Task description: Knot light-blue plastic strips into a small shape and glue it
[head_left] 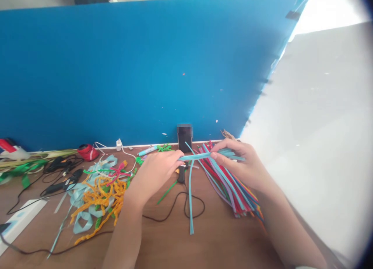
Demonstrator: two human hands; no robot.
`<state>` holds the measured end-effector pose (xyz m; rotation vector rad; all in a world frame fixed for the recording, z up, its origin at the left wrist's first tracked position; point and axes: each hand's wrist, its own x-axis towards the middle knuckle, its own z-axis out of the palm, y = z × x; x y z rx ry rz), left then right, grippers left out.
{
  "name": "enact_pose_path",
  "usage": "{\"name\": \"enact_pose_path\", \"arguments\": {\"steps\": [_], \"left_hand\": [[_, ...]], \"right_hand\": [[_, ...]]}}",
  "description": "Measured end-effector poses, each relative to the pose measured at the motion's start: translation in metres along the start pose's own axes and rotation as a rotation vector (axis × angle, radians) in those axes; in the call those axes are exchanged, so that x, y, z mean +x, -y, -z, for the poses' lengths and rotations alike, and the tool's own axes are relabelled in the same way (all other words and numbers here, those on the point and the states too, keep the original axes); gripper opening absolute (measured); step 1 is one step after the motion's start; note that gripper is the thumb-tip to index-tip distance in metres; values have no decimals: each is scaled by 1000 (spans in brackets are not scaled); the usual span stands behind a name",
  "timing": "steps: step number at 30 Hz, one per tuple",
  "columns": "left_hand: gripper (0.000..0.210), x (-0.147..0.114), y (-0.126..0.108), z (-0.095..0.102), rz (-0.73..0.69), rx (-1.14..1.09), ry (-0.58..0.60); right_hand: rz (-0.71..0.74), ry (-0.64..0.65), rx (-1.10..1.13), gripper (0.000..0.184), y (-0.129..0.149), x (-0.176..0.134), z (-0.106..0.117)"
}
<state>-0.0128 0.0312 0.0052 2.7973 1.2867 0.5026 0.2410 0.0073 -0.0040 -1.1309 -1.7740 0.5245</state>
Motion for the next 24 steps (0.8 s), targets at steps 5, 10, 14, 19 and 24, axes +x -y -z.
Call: {"name": "enact_pose_path", "arguments": {"steps": [5, 10, 14, 19, 24], "left_hand": [[22, 3, 0, -5, -46, 18, -52], [23, 6, -4, -6, -66, -25, -53], [26, 6, -10, -4, 8, -139, -91], [24, 5, -16, -5, -6, -305, -220], [25, 2, -17, -2, 20, -272, -309]], "right_hand": [[39, -60, 91, 22, 0, -5, 2], [-25, -105, 278, 19, -3, -8, -1], [-46, -113, 373, 17, -5, -6, -2], [-11, -127, 323, 20, -4, -6, 3], [63, -345, -20, 34, -9, -5, 12]]}}
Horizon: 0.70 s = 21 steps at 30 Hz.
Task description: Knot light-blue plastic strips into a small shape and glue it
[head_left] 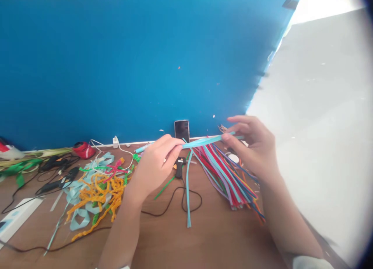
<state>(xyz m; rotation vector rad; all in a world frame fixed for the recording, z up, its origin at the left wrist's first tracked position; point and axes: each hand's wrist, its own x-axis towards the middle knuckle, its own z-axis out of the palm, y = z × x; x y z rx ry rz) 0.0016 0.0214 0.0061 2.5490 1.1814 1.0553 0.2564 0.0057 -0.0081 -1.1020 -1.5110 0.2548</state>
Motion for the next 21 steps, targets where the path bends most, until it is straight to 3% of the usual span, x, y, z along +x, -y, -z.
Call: {"name": "enact_pose_path", "arguments": {"steps": [2, 4, 6, 8, 10, 14, 17, 21], "left_hand": [[24, 0, 0, 1, 50, 65, -11], [23, 0, 1, 1, 73, 107, 9], [22, 1, 1, -1, 71, 102, 49], [21, 1, 0, -3, 71, 56, 81], [22, 0, -2, -4, 76, -8, 112], [22, -2, -7, -2, 54, -167, 141], [20, -1, -9, -7, -17, -288, 128], [23, 3, -11, -25, -62, -414, 117]], "right_hand": [[121, -110, -225, 31, -2, 1, 0], [277, -94, -443, 25, -3, 2, -3], [407, 104, -550, 27, -3, 1, -10], [454, 351, -541, 43, -3, -1, -18], [447, 524, -490, 57, -4, -3, -25], [383, 717, -392, 29, -4, -5, -32], [330, 752, -250, 31, -2, -6, -32], [191, 717, 96, 38, -4, -9, -40]]}}
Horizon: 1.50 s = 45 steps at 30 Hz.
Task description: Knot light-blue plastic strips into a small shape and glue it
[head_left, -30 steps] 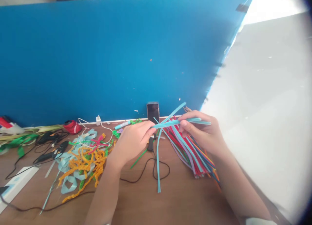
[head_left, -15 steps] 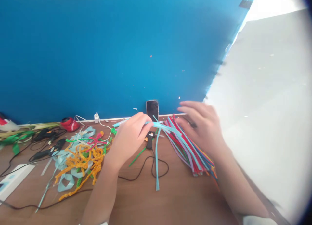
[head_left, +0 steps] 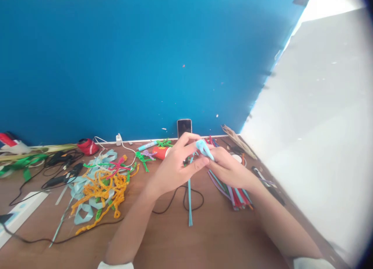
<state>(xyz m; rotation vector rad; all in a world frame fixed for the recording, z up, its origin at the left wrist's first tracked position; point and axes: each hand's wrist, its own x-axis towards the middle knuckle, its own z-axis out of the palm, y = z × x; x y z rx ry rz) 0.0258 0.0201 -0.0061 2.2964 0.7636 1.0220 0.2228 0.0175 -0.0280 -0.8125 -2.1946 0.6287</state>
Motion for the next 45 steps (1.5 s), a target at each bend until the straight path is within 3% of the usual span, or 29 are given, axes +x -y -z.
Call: {"name": "enact_pose_path", "arguments": {"steps": [3, 7, 12, 14, 16, 18, 22, 28, 32, 38, 45], "left_hand": [[29, 5, 5, -13, 26, -116, 63], [35, 7, 11, -18, 112, -203, -35], [34, 2, 17, -5, 191, -404, -310], [36, 1, 17, -1, 223, -541, -439], [36, 2, 15, 1, 269, -685, -497], [35, 4, 13, 1, 304, -766, -473], [39, 10, 17, -2, 385, -829, -351], [38, 8, 25, -2, 375, -815, -253], [27, 5, 21, 0, 392, -675, -200], [37, 8, 24, 0, 399, -695, -103], [38, 10, 33, 0, 401, -730, -131]], "right_hand": [[-56, -64, 165, 43, -7, 2, -11], [-80, -34, 181, 41, -10, 3, -21], [-90, 15, -158, 29, -11, 10, -16], [-173, 50, -284, 31, -23, 14, -15], [-348, 118, -481, 31, -44, 16, -17], [-469, 192, -634, 31, -68, 15, -21], [-511, 327, -658, 31, -101, 11, -34], [-556, 489, -660, 37, -110, 11, -49], [-594, 510, -676, 43, -114, 12, -54], [-591, 496, -665, 43, -116, 12, -51], [-557, 421, -647, 48, -118, 12, -43]]}}
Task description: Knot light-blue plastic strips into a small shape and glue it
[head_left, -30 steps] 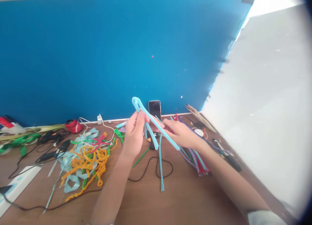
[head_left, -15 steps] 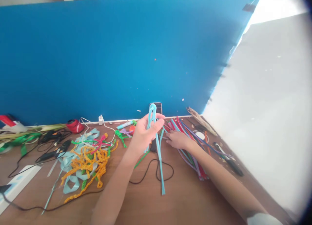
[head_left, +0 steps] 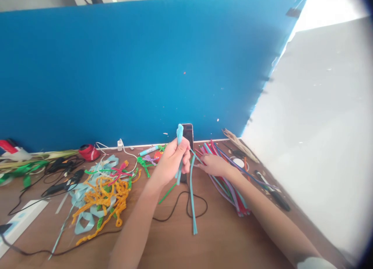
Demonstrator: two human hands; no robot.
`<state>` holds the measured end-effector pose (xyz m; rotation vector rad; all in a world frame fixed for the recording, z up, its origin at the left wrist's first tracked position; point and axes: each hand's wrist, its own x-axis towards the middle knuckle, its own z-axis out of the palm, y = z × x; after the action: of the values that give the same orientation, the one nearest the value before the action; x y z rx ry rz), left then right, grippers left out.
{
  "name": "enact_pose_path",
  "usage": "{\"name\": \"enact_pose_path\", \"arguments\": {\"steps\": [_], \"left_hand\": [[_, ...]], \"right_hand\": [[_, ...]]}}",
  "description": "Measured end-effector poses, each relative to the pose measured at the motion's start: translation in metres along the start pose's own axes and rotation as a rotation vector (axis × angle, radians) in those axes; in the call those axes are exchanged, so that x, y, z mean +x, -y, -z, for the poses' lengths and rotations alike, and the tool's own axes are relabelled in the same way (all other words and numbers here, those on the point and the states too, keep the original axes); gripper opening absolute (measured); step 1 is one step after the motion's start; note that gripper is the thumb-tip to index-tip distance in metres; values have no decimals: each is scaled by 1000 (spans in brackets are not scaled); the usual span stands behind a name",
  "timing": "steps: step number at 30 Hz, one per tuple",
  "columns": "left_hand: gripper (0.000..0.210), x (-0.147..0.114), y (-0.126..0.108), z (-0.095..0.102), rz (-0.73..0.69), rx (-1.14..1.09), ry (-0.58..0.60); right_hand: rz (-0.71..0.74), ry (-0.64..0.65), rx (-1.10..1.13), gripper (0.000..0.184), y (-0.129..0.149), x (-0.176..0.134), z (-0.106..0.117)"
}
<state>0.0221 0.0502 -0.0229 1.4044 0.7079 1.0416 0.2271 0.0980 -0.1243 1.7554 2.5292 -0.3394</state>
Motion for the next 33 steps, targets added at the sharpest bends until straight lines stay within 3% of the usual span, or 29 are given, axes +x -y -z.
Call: {"name": "enact_pose_path", "arguments": {"steps": [9, 14, 20, 23, 27, 30, 33], "left_hand": [[34, 1, -3, 4, 17, -22, 0], [36, 4, 2, 5, -17, 15, -117], [35, 6, 6, 1, -11, 134, -141], [25, 6, 5, -4, -6, 92, -186], [15, 8, 8, -5, -7, 91, -222], [21, 10, 14, -4, 0, 203, -194], [22, 11, 19, -4, 35, 243, -112]], "right_hand": [[-10, 69, -10, 40, 4, 7, -13], [1, -3, 8, 38, 4, 5, -10], [-38, -289, 93, 33, -4, -5, 16], [-33, -410, 152, 24, -5, -14, 32], [41, -685, 440, 14, 1, -31, 50], [9, -918, 509, 13, 11, -46, 59], [44, -975, 589, 14, 24, -60, 65]]}}
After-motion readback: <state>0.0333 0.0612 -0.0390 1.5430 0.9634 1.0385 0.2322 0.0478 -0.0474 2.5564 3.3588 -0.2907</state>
